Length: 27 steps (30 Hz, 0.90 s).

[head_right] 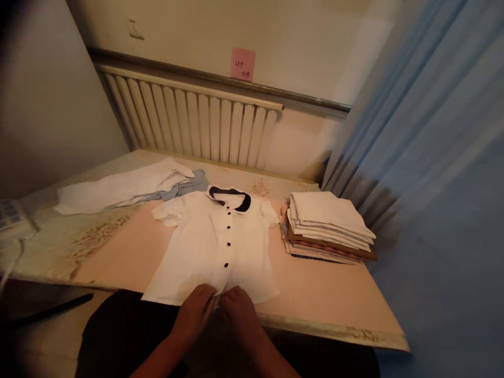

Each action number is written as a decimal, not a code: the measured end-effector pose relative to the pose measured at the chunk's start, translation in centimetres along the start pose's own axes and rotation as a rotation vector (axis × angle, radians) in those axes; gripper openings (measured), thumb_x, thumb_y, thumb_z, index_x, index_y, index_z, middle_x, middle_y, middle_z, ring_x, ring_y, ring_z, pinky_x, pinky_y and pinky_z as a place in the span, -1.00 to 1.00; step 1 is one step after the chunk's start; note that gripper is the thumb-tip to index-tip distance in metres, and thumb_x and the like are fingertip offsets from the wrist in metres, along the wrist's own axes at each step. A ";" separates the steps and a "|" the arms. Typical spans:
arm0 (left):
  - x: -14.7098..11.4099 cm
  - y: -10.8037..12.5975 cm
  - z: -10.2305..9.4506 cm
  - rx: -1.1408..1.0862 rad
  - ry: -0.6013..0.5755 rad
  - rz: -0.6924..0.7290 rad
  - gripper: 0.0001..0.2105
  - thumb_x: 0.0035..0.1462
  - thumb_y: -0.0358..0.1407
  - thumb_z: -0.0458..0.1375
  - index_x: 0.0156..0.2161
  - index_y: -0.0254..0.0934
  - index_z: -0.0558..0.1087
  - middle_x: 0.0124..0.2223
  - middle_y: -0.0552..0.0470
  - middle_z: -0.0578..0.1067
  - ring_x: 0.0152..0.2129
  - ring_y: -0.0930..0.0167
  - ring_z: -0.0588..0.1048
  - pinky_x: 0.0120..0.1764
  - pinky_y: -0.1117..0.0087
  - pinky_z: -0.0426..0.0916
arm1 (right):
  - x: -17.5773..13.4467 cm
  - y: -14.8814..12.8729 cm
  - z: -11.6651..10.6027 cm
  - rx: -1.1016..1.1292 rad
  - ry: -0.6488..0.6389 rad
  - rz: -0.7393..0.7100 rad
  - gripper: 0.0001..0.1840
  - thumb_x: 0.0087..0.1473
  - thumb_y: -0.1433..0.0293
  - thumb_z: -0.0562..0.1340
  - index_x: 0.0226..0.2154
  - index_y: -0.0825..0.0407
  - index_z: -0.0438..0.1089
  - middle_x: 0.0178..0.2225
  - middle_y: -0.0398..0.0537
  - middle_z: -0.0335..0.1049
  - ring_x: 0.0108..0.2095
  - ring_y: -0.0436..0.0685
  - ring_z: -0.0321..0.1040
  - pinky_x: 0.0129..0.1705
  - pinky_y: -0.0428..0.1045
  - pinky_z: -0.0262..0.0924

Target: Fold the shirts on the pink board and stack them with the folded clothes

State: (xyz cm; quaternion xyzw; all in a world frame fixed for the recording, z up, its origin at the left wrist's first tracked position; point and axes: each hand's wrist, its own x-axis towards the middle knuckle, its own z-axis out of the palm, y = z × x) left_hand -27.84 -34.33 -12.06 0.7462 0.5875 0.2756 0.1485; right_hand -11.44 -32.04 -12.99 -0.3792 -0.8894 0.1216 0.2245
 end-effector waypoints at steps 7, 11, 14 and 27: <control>0.2 0.0 -0.2 0.019 -0.153 0.064 -0.81 0.27 -0.32 -0.03 -0.28 -0.22 0.44 -0.28 0.02 0.47 -0.28 0.35 0.42 -0.17 0.30 0.34 | -2.3 0.0 -1.0 0.140 0.046 -0.014 -0.82 0.15 0.49 0.10 -0.28 -0.02 0.39 -0.25 -0.08 0.42 -0.20 0.09 0.28 -0.13 -0.01 0.18; 1.5 -1.0 -0.2 0.049 0.009 0.091 -0.74 0.29 -0.36 -0.11 -0.14 -0.27 0.44 -0.19 -0.06 0.49 -0.20 0.35 0.44 -0.10 0.28 0.36 | -3.9 3.1 -2.7 0.127 0.293 0.239 -0.77 0.20 0.42 0.02 -0.24 0.00 0.38 -0.27 -0.03 0.42 -0.23 0.09 0.34 -0.16 -0.01 0.22; 3.2 -2.0 1.3 0.186 0.143 0.146 -0.68 0.25 -0.42 -0.12 0.01 -0.34 0.39 0.00 -0.17 0.46 -0.03 0.28 0.40 0.02 0.20 0.33 | -4.4 6.2 -4.0 -0.010 0.480 0.533 -0.72 0.18 0.34 0.00 -0.26 0.04 0.39 -0.28 0.05 0.44 -0.23 0.16 0.36 -0.16 0.03 0.23; 5.7 -3.3 4.9 0.461 0.140 0.129 -0.55 0.21 -0.27 -0.03 0.20 -0.23 0.26 0.26 -0.01 0.27 0.23 0.23 0.16 0.20 0.06 0.10 | -4.6 8.5 -4.8 -0.107 0.254 0.836 -0.63 0.08 0.39 -0.01 -0.13 0.02 0.40 -0.29 0.00 0.49 -0.31 0.16 0.42 -0.30 -0.01 0.21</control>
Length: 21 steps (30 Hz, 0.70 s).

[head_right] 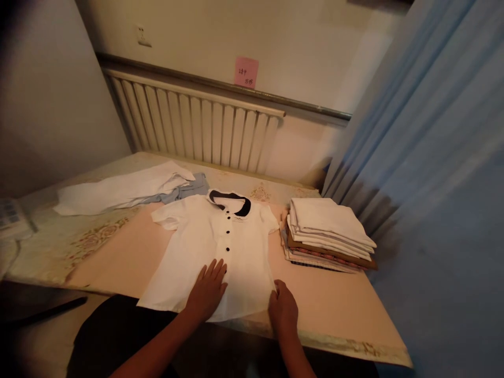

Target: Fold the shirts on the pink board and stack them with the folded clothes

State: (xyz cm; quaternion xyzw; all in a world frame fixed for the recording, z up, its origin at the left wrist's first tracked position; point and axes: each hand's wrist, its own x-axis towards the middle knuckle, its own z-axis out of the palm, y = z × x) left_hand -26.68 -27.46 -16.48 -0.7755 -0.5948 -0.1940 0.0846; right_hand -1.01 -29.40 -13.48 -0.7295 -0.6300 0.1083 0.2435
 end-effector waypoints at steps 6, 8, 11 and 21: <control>0.0 0.0 0.1 0.043 -0.009 0.021 -0.53 0.20 -0.28 -0.04 0.22 -0.27 0.23 0.28 -0.05 0.24 0.24 0.19 0.14 0.19 0.02 0.10 | 1.7 -1.2 0.6 -0.046 0.227 -0.279 -0.57 0.17 0.36 -0.03 0.00 0.13 0.35 -0.03 0.15 0.40 0.00 0.25 0.30 0.05 0.15 0.19; 0.0 0.0 0.2 0.049 -0.005 0.024 -0.53 0.21 -0.27 -0.05 0.22 -0.27 0.23 0.28 -0.07 0.24 0.24 0.19 0.14 0.19 0.02 0.10 | 2.7 -2.6 1.7 -0.036 0.232 -0.404 -0.54 0.20 0.34 -0.03 0.08 0.14 0.29 0.06 0.15 0.35 0.08 0.23 0.25 0.11 0.15 0.17; -0.1 -0.1 0.2 0.043 0.001 0.026 -0.52 0.21 -0.27 -0.05 0.23 -0.27 0.22 0.28 -0.07 0.24 0.24 0.19 0.14 0.19 0.02 0.10 | 3.9 -4.5 3.9 -0.089 0.164 -0.582 -0.53 0.24 0.35 -0.03 0.14 0.17 0.23 0.16 0.17 0.24 0.19 0.20 0.12 0.19 0.14 0.09; -0.1 -0.1 0.2 0.023 0.004 0.018 -0.52 0.20 -0.30 -0.05 0.23 -0.25 0.23 0.28 -0.07 0.24 0.24 0.19 0.14 0.18 0.01 0.11 | 6.2 -1.0 5.3 -0.380 0.052 -0.427 -0.52 0.23 0.30 0.00 0.11 0.20 0.28 0.20 0.26 0.17 0.25 0.33 0.03 0.24 0.25 -0.10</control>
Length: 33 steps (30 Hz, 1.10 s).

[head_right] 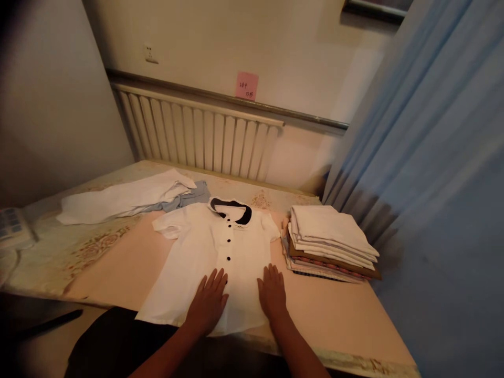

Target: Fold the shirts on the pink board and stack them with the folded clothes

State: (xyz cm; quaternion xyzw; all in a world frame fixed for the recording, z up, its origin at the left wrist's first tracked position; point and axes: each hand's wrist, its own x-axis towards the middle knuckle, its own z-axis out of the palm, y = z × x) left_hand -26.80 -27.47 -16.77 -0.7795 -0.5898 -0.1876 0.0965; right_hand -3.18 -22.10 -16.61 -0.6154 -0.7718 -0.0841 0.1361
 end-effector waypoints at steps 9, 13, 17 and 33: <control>0.0 -0.1 0.2 0.009 -0.017 -0.005 -0.52 0.19 -0.31 -0.05 0.23 -0.24 0.22 0.29 -0.05 0.22 0.24 0.20 0.14 0.18 0.00 0.11 | 3.3 -4.0 0.7 0.164 0.005 -0.261 -0.52 0.25 0.40 -0.06 0.17 0.12 0.23 0.22 0.09 0.18 0.26 0.16 0.01 0.27 0.12 -0.11; 0.0 -0.2 0.2 0.021 -0.015 0.008 -0.52 0.20 -0.30 -0.05 0.24 -0.25 0.22 0.30 -0.06 0.21 0.24 0.19 0.13 0.18 0.01 0.12 | 5.0 -1.5 1.7 0.114 -0.033 -0.162 -0.52 0.26 0.38 -0.06 0.16 0.16 0.24 0.23 0.11 0.15 0.27 0.18 0.00 0.28 0.14 -0.16; 0.0 -0.2 0.2 0.021 -0.008 0.009 -0.52 0.19 -0.30 -0.04 0.23 -0.24 0.24 0.29 -0.05 0.22 0.23 0.18 0.15 0.17 0.01 0.13 | 6.6 1.1 1.9 0.030 -0.011 0.087 -0.51 0.23 0.42 -0.06 0.10 0.33 0.27 0.18 0.35 0.18 0.23 0.31 0.06 0.23 0.22 -0.10; 0.0 -0.4 0.0 0.001 -0.010 0.011 -0.51 0.19 -0.31 -0.05 0.24 -0.23 0.21 0.30 -0.05 0.21 0.24 0.17 0.13 0.17 0.01 0.13 | 10.2 0.3 3.0 0.042 0.016 0.126 -0.52 0.20 0.45 -0.07 0.09 0.24 0.30 0.20 0.29 0.15 0.25 0.32 0.03 0.22 0.26 -0.12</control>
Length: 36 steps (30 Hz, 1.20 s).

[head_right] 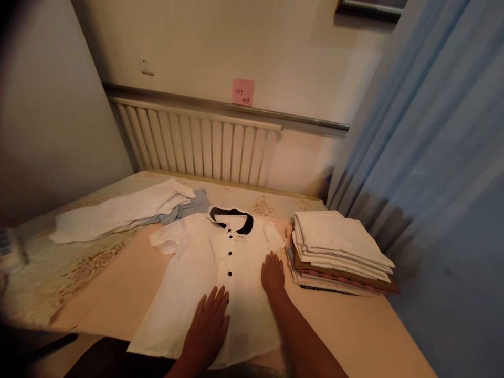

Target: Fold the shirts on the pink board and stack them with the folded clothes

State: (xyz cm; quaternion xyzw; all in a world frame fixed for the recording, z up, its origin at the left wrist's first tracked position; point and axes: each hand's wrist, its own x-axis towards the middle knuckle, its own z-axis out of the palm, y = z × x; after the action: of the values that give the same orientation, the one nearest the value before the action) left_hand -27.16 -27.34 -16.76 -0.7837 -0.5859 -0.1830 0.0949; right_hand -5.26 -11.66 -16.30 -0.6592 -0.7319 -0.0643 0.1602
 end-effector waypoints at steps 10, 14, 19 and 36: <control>-0.1 0.1 -0.1 0.028 0.019 0.002 -0.48 0.17 -0.33 -0.04 0.26 -0.22 0.18 0.30 -0.03 0.20 0.24 0.19 0.13 0.19 0.02 0.11 | -2.2 -2.7 0.0 0.091 0.004 -0.262 -0.51 0.26 0.39 -0.09 0.15 0.14 0.24 0.23 0.12 0.15 0.27 0.19 -0.01 0.28 0.17 -0.19; -0.1 0.2 -0.3 0.028 0.020 0.011 -0.51 0.19 -0.32 -0.05 0.24 -0.23 0.21 0.29 -0.02 0.22 0.24 0.17 0.14 0.18 0.02 0.13 | -1.8 -1.7 0.3 0.065 -0.013 -0.210 -0.51 0.25 0.40 -0.09 0.15 0.19 0.25 0.23 0.14 0.13 0.27 0.22 -0.01 0.28 0.16 -0.16; -0.1 0.2 -0.2 0.043 0.031 0.010 -0.51 0.19 -0.32 -0.05 0.24 -0.23 0.21 0.29 -0.02 0.22 0.23 0.18 0.15 0.17 0.01 0.13 | -2.6 -2.4 -0.6 0.031 -0.080 -0.160 -0.51 0.22 0.43 -0.05 0.14 0.25 0.26 0.22 0.20 0.15 0.26 0.30 0.01 0.27 0.19 -0.17; 0.0 0.0 -0.2 0.082 0.042 0.036 -0.53 0.23 -0.27 -0.05 0.24 -0.22 0.21 0.28 -0.03 0.24 0.22 0.21 0.17 0.17 0.06 0.13 | -7.0 -2.2 -0.7 0.117 0.078 -0.216 -0.56 0.22 0.46 -0.02 0.10 0.20 0.31 0.18 0.14 0.23 0.24 0.19 0.05 0.29 0.11 -0.14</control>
State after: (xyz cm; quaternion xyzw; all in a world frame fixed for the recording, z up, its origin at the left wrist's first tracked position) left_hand -27.19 -27.43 -16.59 -0.7857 -0.5765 -0.1734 0.1423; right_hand -6.79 -18.74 -17.61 -0.5630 -0.7943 -0.0641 0.2189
